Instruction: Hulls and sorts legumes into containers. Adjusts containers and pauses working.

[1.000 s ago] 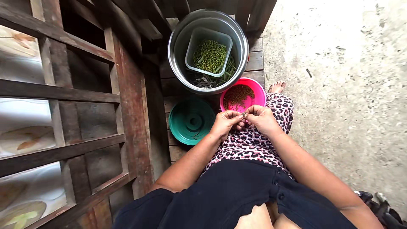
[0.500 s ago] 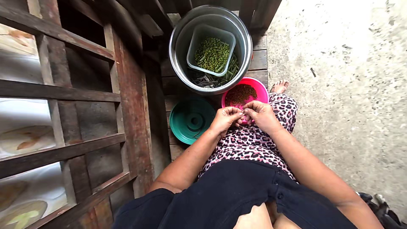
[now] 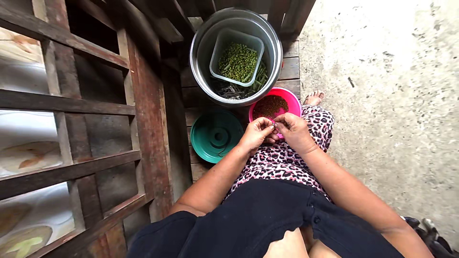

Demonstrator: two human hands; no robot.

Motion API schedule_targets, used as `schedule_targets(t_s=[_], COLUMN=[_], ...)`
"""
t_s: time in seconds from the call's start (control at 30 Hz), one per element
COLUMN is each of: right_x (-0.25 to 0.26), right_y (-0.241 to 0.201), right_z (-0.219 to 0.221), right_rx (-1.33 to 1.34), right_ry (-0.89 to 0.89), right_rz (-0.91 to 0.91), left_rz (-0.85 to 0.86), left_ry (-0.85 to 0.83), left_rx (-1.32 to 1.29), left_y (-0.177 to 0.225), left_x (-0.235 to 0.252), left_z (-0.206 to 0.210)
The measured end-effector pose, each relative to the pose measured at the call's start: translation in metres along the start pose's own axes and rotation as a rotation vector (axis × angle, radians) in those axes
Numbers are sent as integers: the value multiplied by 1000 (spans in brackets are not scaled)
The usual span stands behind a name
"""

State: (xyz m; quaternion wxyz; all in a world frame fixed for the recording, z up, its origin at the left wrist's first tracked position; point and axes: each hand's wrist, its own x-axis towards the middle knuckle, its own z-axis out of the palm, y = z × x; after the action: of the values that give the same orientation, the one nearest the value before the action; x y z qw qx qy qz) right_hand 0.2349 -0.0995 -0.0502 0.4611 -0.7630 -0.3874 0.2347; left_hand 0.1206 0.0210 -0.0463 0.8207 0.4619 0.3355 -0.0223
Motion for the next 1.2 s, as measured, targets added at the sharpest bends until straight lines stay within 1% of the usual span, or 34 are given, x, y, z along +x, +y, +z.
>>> schedule_targets(t_s=[0.07,0.13,0.2,0.3,0.4,0.5,0.57,0.7,0.8,0.93,0.97,1.07,1.13,1.2], right_x=[0,3,7,8,7,6,6,4,3,5,4,4,6,13], right_y=[-1,2,7,3,0,3,5,2,1,0,-1,-9,-15,-26], right_z=[-1,-4,-9,-12,-5,-1,-2,-6,-7,-5,-5,-3,-2,-7], right_rx=[-26,-116,-198,-118,19,17,-11,-52,-47,-136,-169,-285,-344,-370], right_ry=[12,40,9,-88,-51,-11,10,27,3,-65,-68,-62,-46,-14], right_rz=[9,3,-27,29,99,60,50,62,59,-24,-51,-140,-164,-191], left_rz=[6,7,13,48,141,202,187,88,128,137,172,306,280,222], left_ry=[4,31,64,64,47,47,44,43,12,26,29,49,15,-32], left_rx=[4,5,-29,-15,113,218,241,224,203,215,276,653,891,1013], left_y=[0,0,-1,0,0,-2,-1,3,-1,-1,-3,1,8,14], left_x=[0,1,7,13,18,21,21,19,18,15,16,18,19,20], left_z=[-1,-2,-2,-1,1,3,3,1,-1,0,-1,-1,-2,2])
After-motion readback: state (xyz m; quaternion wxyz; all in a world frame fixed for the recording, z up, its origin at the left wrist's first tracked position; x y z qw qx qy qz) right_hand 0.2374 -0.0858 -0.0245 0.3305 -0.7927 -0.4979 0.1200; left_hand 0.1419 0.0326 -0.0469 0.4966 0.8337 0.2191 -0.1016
